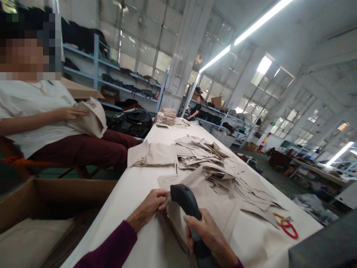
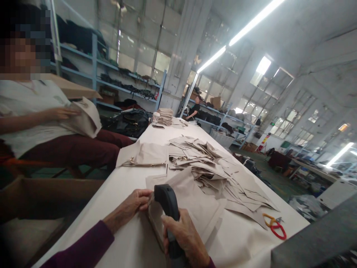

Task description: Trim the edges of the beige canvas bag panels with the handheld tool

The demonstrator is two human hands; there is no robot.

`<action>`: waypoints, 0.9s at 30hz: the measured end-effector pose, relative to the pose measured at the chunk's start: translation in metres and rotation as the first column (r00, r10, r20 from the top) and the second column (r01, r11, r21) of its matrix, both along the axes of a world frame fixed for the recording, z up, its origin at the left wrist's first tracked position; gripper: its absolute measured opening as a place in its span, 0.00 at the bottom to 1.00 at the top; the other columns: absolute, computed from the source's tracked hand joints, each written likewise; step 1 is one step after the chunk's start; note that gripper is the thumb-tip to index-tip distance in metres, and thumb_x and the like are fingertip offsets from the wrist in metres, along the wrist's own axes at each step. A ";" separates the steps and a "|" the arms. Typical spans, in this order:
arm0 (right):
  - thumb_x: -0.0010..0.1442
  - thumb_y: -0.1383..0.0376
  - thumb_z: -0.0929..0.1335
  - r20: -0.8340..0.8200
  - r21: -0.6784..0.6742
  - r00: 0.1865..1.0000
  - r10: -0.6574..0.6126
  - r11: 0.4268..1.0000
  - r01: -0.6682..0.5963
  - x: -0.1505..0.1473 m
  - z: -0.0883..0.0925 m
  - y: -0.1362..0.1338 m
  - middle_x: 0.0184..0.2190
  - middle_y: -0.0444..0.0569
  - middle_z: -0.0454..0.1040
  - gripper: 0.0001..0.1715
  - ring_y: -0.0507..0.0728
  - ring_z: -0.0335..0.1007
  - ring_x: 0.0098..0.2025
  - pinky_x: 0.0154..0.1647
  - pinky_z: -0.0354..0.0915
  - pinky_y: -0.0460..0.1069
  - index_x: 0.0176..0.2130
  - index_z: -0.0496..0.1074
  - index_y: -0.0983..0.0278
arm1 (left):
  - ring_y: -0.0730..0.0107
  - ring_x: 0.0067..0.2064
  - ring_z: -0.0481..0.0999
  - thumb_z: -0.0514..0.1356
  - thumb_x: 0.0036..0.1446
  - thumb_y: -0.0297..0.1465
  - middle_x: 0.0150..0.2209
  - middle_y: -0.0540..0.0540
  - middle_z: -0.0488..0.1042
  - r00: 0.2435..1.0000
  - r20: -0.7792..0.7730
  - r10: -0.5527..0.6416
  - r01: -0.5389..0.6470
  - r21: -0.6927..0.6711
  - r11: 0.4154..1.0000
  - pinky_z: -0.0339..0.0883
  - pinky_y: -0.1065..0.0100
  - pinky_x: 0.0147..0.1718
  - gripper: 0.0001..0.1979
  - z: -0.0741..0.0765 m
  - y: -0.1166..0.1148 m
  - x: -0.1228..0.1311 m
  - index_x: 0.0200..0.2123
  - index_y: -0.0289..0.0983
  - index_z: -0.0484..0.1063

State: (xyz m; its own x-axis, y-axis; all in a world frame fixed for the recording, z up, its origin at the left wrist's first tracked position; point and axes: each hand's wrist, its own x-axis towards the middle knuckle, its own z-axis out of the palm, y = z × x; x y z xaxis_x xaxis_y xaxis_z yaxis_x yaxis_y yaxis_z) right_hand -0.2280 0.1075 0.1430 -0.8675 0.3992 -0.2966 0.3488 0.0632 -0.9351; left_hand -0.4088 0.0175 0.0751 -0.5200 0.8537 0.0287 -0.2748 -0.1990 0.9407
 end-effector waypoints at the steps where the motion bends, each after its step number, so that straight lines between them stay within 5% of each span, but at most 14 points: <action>1: 0.52 0.49 0.66 -0.001 -0.002 1.000 -0.015 1.000 0.015 0.001 -0.001 0.000 0.15 0.40 0.65 0.21 0.49 0.60 0.13 0.14 0.58 0.43 0.29 0.64 0.65 | 0.85 0.17 0.48 0.54 0.36 0.23 0.18 0.52 0.64 1.000 0.002 -0.004 0.004 0.004 1.000 0.36 0.73 0.18 0.11 -0.001 0.001 0.001 0.24 0.29 0.75; 9: 0.47 0.56 0.70 0.112 0.205 0.980 -0.167 0.968 0.141 0.016 -0.015 0.003 0.22 0.44 0.72 0.19 0.54 0.71 0.27 0.26 0.64 0.45 0.35 0.67 0.65 | 0.84 0.18 0.46 0.54 0.38 0.23 0.17 0.55 0.59 1.000 0.025 0.001 -0.002 0.040 0.999 0.36 0.73 0.19 0.09 -0.006 0.005 0.005 0.23 0.30 0.74; 16: 0.51 0.47 0.66 0.043 0.013 0.986 -0.162 0.987 0.161 0.012 0.002 0.007 0.13 0.39 0.64 0.23 0.49 0.59 0.14 0.14 0.59 0.44 0.31 0.62 0.64 | 0.83 0.15 0.47 0.55 0.38 0.26 0.12 0.57 0.56 1.000 0.006 0.009 -0.008 -0.064 0.998 0.38 0.73 0.18 0.07 -0.011 0.006 0.011 0.23 0.32 0.71; 27: 0.54 0.46 0.65 0.043 0.081 0.956 -0.290 0.955 0.286 0.152 0.019 0.011 0.10 0.41 0.63 0.26 0.48 0.58 0.12 0.14 0.55 0.43 0.23 0.63 0.65 | 0.83 0.16 0.51 0.55 0.37 0.24 0.16 0.56 0.62 0.992 -0.044 0.117 -0.120 -0.090 0.989 0.39 0.74 0.18 0.06 -0.003 -0.001 0.004 0.23 0.33 0.70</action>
